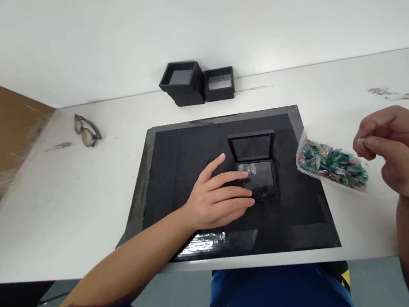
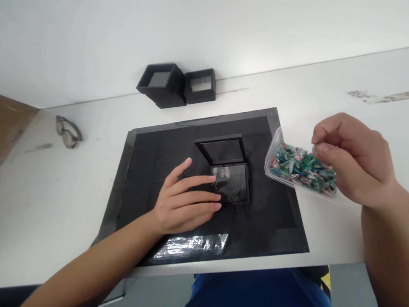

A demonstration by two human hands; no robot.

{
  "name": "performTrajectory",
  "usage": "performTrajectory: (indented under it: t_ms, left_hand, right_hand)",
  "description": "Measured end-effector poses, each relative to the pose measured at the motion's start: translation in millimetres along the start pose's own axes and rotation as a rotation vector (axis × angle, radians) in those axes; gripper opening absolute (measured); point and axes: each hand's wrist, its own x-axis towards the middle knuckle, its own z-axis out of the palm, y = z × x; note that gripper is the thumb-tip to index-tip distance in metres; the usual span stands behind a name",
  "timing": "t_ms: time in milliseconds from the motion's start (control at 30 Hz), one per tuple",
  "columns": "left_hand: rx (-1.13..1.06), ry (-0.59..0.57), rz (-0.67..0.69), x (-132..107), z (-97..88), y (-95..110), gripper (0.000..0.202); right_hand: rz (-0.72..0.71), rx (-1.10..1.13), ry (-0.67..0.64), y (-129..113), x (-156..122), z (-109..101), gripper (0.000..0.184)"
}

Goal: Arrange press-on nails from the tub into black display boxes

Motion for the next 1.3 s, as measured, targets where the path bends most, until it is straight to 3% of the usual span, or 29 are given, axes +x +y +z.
performTrajectory:
  t_ms: [133,233,333,433,567,800,867,1033,1300]
  left_hand:
    - [0.002,-0.001,0.000,1.9,-0.5,0.1,0.013]
    - [-0.004,-0.005,0.002,1.0,-0.1,-0.6,0.013]
    - [-0.011,-0.017,-0.002,-0.5,0.3,-1.2,0.015]
    - [-0.018,-0.018,-0.001,-0.5,0.2,-1.3,0.014]
    - [-0.030,-0.008,0.001,1.2,-0.1,-0.7,0.013]
    - [-0.040,-0.011,-0.007,-1.1,0.8,-0.9,0.014]
    - [-0.054,-0.010,-0.003,-1.6,1.2,-1.1,0.016]
    - [-0.063,-0.007,-0.003,-1.0,1.6,-0.9,0.016]
    - [-0.040,-0.017,-0.008,0.4,0.7,-0.8,0.011]
  right_hand:
    - [-0.043,0.260,0.003,-7.6,4.5,2.4,0.011]
    - [-0.026,0.310,0.032,-12.6,5.0,3.3,0.014]
    - [-0.013,0.180,0.094,-11.7,2.7,1.4,0.015]
    - [0.012,-0.103,0.085,-7.5,1.1,-4.2,0.015]
    - [-0.005,-0.364,-0.045,-3.1,3.8,-12.1,0.010]
    - [0.162,-0.439,-0.594,9.6,6.8,-7.3,0.028]
    - [0.176,-0.447,-0.689,12.8,6.9,-3.8,0.029]
    - [0.095,-0.497,-0.693,14.3,7.9,1.6,0.025]
    - [0.163,-0.562,-0.706,20.4,7.3,4.2,0.032]
